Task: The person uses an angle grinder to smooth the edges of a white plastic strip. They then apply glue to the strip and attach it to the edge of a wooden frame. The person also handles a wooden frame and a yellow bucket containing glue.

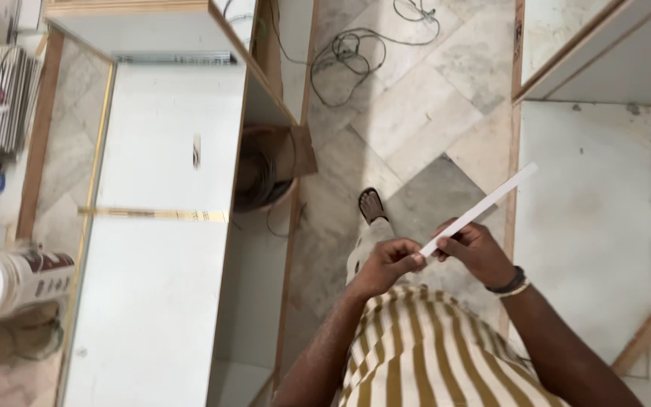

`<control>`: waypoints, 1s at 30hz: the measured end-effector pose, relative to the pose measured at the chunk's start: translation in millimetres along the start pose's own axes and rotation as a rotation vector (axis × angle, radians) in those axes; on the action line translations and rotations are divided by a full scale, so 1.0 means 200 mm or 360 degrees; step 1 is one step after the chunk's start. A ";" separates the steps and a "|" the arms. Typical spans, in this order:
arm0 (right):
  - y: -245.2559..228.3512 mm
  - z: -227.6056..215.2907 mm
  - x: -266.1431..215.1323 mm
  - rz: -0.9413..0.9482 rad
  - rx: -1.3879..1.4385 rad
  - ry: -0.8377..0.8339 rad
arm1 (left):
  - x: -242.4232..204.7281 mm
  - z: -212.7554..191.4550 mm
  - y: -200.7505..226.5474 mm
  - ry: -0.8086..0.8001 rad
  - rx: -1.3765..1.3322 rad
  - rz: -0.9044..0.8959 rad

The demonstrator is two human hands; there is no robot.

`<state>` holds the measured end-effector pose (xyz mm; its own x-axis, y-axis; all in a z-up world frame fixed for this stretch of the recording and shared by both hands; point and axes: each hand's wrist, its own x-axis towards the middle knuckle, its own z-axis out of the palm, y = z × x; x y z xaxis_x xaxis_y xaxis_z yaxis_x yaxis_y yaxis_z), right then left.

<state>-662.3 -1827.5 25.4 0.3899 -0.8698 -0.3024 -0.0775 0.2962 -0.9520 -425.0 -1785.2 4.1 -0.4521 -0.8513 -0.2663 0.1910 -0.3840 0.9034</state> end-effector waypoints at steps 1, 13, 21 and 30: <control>-0.03 -0.05 0.12 0.0016 0.0051 -0.0006 | 0.14 -0.07 0.03 -0.0068 -0.0063 -0.0014; -0.76 -0.46 1.50 -0.0178 -0.0221 0.0218 | 1.57 -0.76 0.85 -0.0354 0.0028 0.0013; -1.03 -0.86 2.61 -0.0009 -0.0596 -0.0353 | 2.31 -1.19 1.02 -0.0069 0.0007 -0.0106; -1.49 -1.42 3.86 -0.0286 -0.1111 -0.1017 | 3.34 -1.51 1.51 0.0388 -0.0244 -0.0448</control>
<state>-599.3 -2700.3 62.2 0.8593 -0.4391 -0.2622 -0.4159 -0.3016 -0.8580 -405.8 -2577.9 -1.8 -0.2890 -0.7580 -0.5847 0.2255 -0.6475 0.7279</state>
